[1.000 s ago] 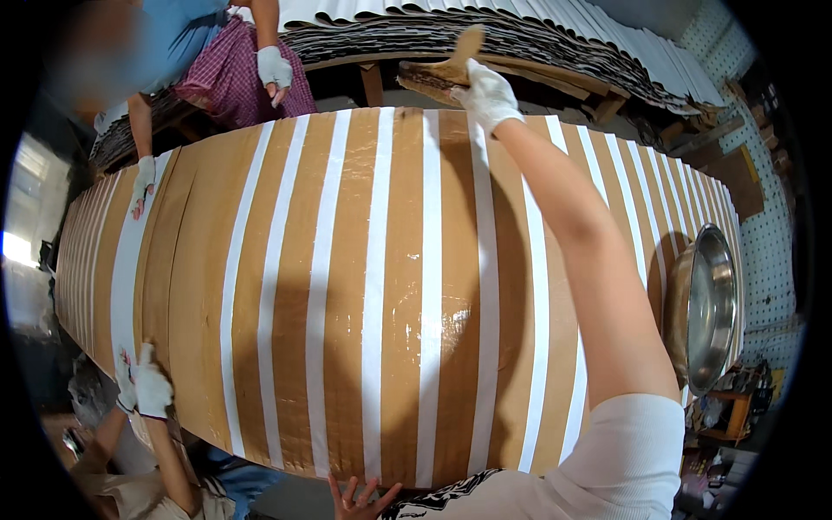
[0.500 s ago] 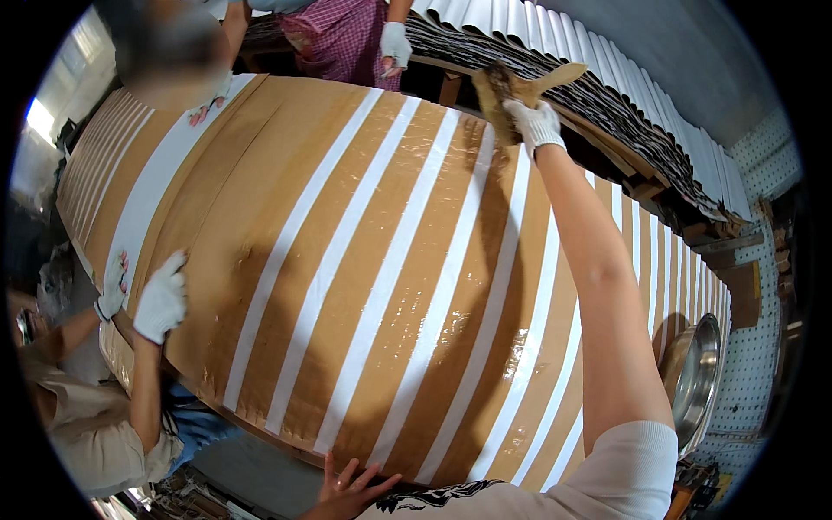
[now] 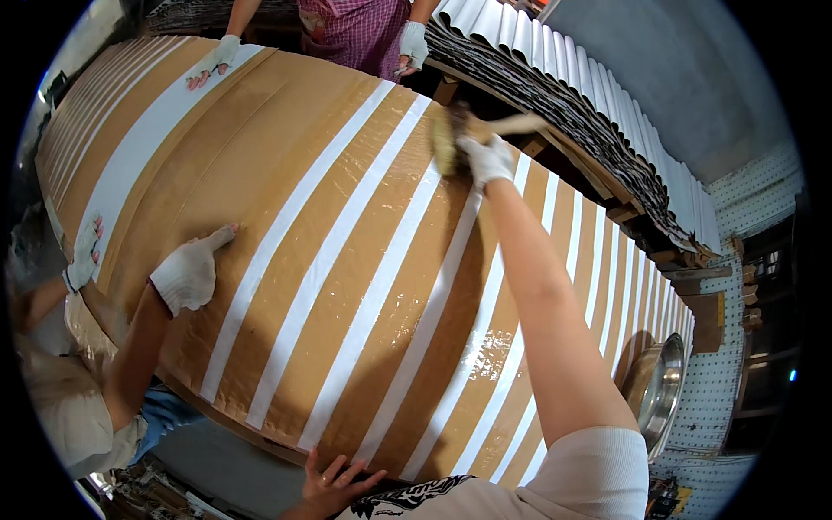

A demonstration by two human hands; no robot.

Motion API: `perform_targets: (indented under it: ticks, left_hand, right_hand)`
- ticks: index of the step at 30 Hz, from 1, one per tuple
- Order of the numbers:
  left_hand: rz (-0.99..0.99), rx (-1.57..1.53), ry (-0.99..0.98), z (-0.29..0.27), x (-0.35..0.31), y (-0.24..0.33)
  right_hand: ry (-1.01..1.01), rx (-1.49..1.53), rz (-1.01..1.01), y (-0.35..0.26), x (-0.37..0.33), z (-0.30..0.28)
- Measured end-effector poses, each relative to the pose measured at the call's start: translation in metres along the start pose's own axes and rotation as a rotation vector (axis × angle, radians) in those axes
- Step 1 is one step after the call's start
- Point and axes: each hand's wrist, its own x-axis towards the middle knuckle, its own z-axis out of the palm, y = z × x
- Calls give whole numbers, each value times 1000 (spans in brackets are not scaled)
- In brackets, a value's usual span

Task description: The person repeatedly brushes a liquid adhesive onto a large, striped, curved surface using a wide brush. They dip the brush into a metal bowl to reload adhesive and continue applying it in long strokes across the surface.

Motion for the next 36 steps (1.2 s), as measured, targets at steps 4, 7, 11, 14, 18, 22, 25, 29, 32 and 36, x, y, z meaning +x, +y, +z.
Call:
perform_targets:
  ticks: [4,7,11,14,18,22,25,29,32,36]
  left_hand:
    - [23,41,-33,3,-3,-2]
    - [-18,-15,0,-2,1,-2]
    - [10,-38,-32,-6,2,-7]
    - [-38,-63,-33,-2,-2,-1]
    - [-67,-117,-21,0,-4,1]
    - [-76,-133,-101,-10,-5,0]
    - [-80,-169,-110,-15,-4,0]
    - [8,-113,-69,-8,-6,-2]
    - [-43,-166,-220,-10,-9,1]
    - [-35,-147,60,5,-12,3]
  right_hand:
    - [274,-74,159,91,-2,-103]
    - [356,-469,308,110,-14,-164]
    - [373,-319,307,110,-12,-210]
    - [215,137,139,53,-42,-159]
    - [-196,424,33,-51,-135,-50]
    - [-290,-40,-46,-99,-226,21]
    - [-251,-120,33,-62,-232,-12]
    - [65,220,70,65,-220,-133]
    - [341,-206,267,107,-227,-217]
    - [301,128,175,58,-263,-219]
